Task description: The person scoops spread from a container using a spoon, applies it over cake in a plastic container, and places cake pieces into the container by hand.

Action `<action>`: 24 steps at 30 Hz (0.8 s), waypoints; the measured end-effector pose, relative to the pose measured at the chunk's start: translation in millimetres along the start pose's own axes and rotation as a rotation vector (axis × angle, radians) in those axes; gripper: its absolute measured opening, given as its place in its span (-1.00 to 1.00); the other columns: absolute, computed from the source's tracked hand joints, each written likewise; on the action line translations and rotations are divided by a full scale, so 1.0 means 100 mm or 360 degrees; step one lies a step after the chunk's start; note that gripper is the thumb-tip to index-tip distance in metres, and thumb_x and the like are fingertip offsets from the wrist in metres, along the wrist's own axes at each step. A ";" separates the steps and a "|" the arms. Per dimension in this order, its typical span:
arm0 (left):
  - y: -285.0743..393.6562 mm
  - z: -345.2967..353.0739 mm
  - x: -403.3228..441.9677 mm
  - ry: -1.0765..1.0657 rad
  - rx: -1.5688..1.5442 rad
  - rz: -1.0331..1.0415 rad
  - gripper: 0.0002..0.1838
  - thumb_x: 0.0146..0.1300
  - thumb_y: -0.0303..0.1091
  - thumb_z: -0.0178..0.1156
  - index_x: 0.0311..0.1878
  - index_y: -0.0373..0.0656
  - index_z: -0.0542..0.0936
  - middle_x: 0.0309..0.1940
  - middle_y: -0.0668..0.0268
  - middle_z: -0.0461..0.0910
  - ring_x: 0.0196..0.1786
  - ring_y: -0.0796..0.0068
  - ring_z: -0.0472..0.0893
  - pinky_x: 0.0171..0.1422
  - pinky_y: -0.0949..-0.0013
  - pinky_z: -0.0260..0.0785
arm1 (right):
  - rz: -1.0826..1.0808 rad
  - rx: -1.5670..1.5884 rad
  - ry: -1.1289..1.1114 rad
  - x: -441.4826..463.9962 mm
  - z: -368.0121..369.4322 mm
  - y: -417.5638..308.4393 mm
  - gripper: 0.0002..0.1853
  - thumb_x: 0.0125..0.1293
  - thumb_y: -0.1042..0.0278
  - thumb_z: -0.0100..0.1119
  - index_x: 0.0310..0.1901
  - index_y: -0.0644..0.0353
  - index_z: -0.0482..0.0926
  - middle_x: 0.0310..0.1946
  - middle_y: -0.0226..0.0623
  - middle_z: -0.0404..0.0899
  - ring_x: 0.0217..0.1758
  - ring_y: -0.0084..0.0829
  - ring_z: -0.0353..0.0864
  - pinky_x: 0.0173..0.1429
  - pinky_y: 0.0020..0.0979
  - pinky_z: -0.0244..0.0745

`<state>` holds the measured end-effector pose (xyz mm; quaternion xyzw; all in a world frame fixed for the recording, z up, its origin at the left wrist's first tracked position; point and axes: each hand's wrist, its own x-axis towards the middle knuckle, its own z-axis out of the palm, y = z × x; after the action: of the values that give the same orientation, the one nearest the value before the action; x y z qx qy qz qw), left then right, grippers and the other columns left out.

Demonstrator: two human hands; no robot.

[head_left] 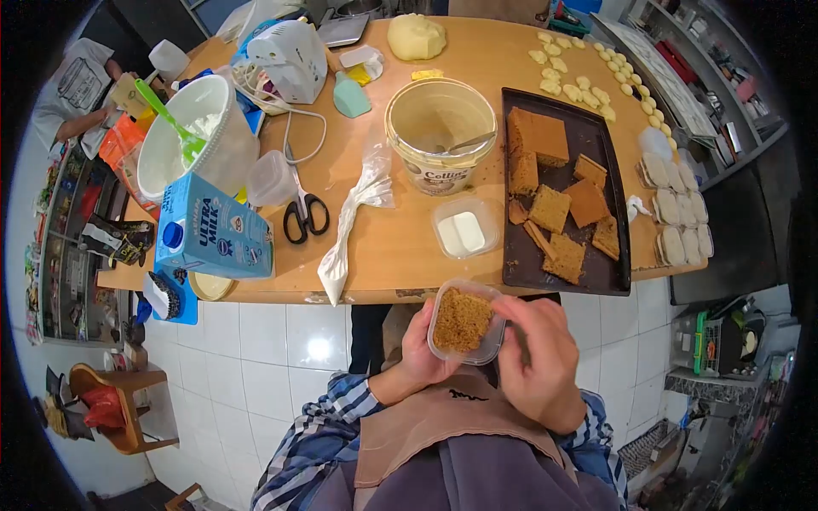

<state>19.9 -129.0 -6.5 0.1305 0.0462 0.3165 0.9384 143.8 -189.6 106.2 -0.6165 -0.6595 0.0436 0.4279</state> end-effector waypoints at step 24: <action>-0.03 0.09 -0.04 0.0066 0.0310 0.0183 -0.38 0.26 0.11 -0.13 0.16 -0.24 0.23 0.14 0.03 0.31 0.23 0.22 0.31 0.33 0.17 0.12 | -0.0059 -0.0208 -0.0185 0.01 0.15 -0.06 -0.55 -0.08 0.74 0.01 -0.04 0.35 0.40 -0.26 -0.11 0.53 -0.27 -0.17 0.52 -0.06 -0.15 0.32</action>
<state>19.8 -135.9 0.9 0.2170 0.0885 0.3664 0.9005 130.2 -182.7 101.0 -0.6273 -0.6958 0.0283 0.3486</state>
